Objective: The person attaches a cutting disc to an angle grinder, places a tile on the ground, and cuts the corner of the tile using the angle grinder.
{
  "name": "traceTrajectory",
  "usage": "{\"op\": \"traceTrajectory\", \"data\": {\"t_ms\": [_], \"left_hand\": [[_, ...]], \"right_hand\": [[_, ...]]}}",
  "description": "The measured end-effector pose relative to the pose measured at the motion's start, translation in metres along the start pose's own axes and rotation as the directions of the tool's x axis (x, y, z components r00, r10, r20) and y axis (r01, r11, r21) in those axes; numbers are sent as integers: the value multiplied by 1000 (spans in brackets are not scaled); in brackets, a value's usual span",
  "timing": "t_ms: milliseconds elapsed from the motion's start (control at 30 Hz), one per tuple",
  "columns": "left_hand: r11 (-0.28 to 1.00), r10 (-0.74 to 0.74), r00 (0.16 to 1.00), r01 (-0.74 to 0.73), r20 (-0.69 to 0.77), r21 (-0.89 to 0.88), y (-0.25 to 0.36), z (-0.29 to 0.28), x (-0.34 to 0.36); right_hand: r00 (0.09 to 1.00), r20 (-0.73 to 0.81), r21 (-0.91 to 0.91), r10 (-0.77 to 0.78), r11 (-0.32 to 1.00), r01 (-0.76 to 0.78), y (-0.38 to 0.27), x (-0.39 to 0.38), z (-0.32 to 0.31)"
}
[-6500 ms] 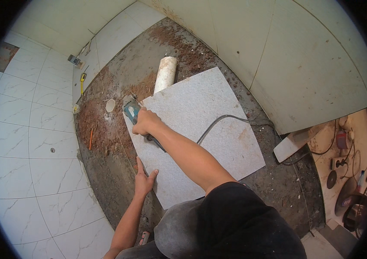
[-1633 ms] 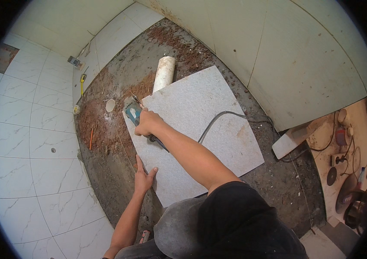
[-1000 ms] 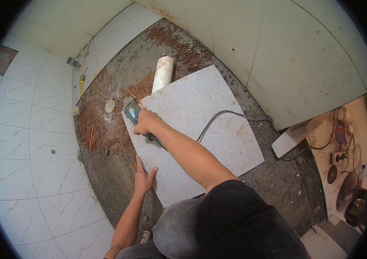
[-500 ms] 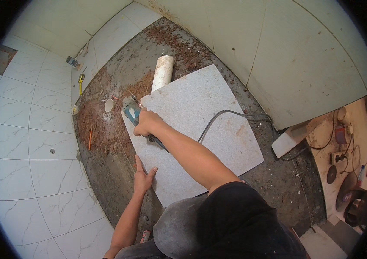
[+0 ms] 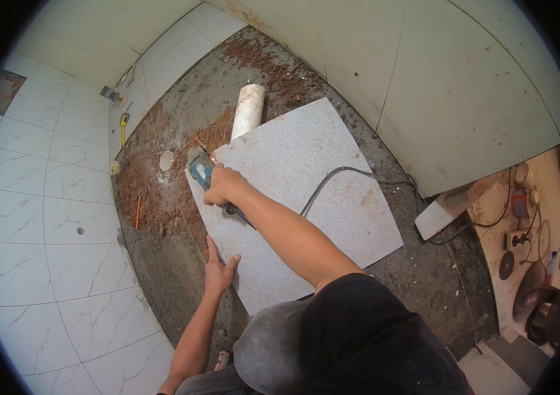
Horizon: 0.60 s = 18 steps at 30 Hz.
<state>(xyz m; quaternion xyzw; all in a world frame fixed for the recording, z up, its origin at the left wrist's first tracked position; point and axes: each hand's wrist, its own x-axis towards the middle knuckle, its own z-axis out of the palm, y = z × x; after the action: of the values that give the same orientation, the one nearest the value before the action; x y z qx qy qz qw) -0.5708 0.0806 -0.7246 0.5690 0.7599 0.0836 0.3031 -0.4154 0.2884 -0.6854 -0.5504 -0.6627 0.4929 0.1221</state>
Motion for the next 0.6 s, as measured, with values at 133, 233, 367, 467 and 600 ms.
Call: {"op": "traceTrajectory", "data": {"t_ms": [133, 233, 367, 467, 600], "left_hand": [[1000, -12, 1000, 12, 9, 2, -2, 1, 1], [1000, -12, 999, 12, -31, 12, -2, 3, 0], [999, -39, 999, 39, 27, -4, 1, -2, 0], [1000, 17, 1000, -17, -14, 13, -2, -1, 1], [1000, 20, 1000, -20, -8, 18, -4, 1, 2]], "right_hand": [[1000, 12, -8, 7, 1000, -6, 0, 1, 0], [999, 29, -2, 19, 1000, -19, -1, -2, -2], [999, 32, -16, 24, 1000, -23, -3, -6, -4], [999, 28, -14, 25, 1000, -24, -2, -8, -4], [999, 31, -6, 19, 1000, -19, -1, -6, -3]]}}
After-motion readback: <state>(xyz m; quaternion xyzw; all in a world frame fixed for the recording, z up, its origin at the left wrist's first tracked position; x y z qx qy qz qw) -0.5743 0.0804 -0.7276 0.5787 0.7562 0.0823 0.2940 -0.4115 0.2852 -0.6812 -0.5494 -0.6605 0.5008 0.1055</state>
